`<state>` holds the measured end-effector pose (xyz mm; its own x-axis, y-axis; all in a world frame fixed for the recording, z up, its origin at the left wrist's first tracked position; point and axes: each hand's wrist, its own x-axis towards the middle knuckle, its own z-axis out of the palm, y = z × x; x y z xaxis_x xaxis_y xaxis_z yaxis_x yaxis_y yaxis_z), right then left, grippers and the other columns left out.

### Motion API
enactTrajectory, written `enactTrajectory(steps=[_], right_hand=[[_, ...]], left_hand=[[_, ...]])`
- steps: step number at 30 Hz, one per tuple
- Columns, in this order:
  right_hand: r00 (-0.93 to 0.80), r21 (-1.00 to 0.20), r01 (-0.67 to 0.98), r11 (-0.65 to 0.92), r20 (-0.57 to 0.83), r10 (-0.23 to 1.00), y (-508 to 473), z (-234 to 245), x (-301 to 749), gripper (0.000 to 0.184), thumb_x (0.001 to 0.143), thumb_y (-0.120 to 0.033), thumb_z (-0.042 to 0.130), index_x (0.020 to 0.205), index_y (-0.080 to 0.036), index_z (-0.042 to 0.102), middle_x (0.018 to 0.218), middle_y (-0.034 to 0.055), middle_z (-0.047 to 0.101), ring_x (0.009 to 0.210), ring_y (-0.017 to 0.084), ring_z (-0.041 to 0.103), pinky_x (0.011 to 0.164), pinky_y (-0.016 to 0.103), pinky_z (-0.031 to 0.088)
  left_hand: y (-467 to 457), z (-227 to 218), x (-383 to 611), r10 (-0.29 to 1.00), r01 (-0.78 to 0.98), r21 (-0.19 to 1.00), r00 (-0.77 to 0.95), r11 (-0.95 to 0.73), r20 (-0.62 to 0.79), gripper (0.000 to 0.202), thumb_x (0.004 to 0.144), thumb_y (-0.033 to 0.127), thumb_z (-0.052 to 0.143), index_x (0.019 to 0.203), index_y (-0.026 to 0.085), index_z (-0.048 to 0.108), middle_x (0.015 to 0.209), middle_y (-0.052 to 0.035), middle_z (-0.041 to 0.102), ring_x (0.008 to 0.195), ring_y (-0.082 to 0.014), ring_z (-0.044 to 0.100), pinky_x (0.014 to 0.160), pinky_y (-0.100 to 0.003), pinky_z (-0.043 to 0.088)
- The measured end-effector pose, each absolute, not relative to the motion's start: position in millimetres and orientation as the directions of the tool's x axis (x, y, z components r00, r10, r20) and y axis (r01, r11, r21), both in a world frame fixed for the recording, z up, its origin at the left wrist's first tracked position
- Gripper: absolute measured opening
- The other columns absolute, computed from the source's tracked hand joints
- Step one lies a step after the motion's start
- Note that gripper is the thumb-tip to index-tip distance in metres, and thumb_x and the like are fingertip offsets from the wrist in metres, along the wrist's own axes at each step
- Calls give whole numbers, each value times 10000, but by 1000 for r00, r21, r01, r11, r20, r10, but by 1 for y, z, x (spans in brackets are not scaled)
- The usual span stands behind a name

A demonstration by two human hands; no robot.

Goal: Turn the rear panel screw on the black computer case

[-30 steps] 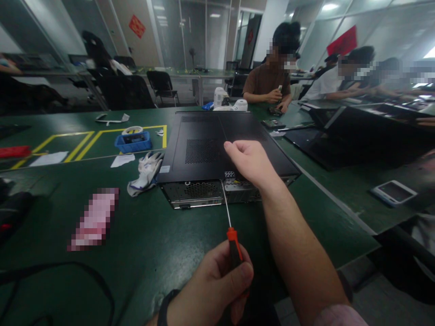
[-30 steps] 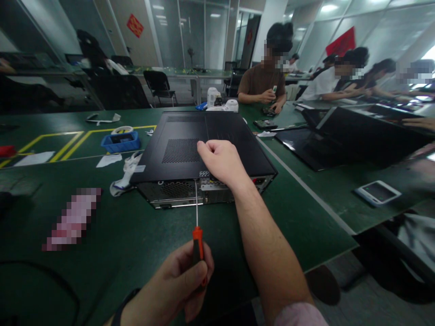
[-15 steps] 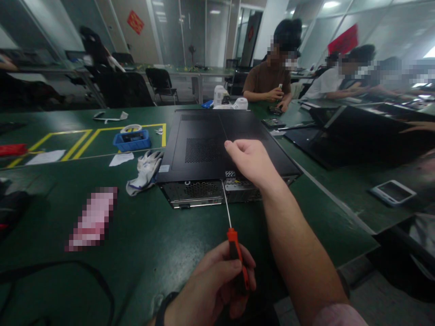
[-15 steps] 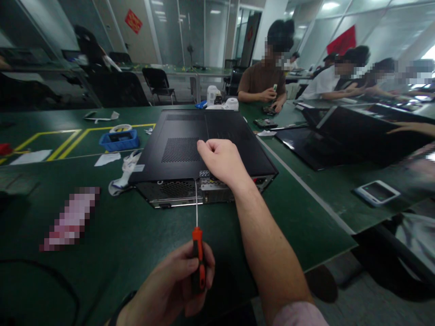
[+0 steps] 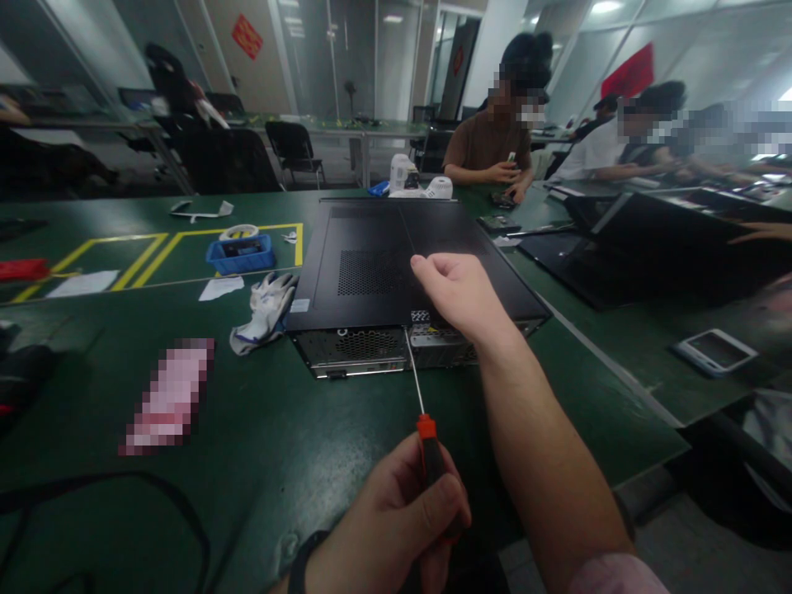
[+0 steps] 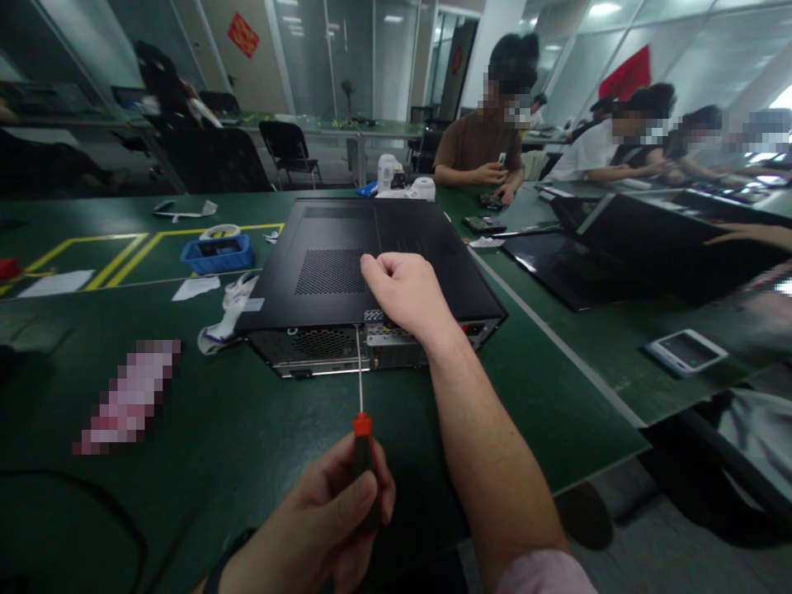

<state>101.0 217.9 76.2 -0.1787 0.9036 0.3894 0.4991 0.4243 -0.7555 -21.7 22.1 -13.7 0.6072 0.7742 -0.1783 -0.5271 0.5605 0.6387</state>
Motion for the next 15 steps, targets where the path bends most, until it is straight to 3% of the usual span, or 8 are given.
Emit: enactTrajectory(steps=[5,9,15], right_hand=[[-179,-754,496,431,397,900,218,77,101,540,973,-517,568,565,-232,357,589,-50,316,583,106,303,588,309,220],[-186,-752,489,441,405,895,218,76,101,537,971,-507,573,562,-230,363,585,-51,322,578,104,308,585,307,219],[-179,-758,494,427,392,902,218,76,101,531,969,-513,567,564,-233,366,582,-47,328,584,109,316,585,309,223]], left_hand=[[22,-15,-22,773,-521,634,601,571,-203,475,893,600,771,979,219,503,762,31,708,358,-16,481,363,-132,369],[21,-15,-25,769,-537,596,594,597,-237,407,936,556,732,1034,200,563,757,8,712,386,-34,492,391,-144,384],[21,-12,-28,756,-565,551,621,613,-204,371,908,454,784,1103,171,646,900,-38,727,486,-46,572,461,-163,458]])
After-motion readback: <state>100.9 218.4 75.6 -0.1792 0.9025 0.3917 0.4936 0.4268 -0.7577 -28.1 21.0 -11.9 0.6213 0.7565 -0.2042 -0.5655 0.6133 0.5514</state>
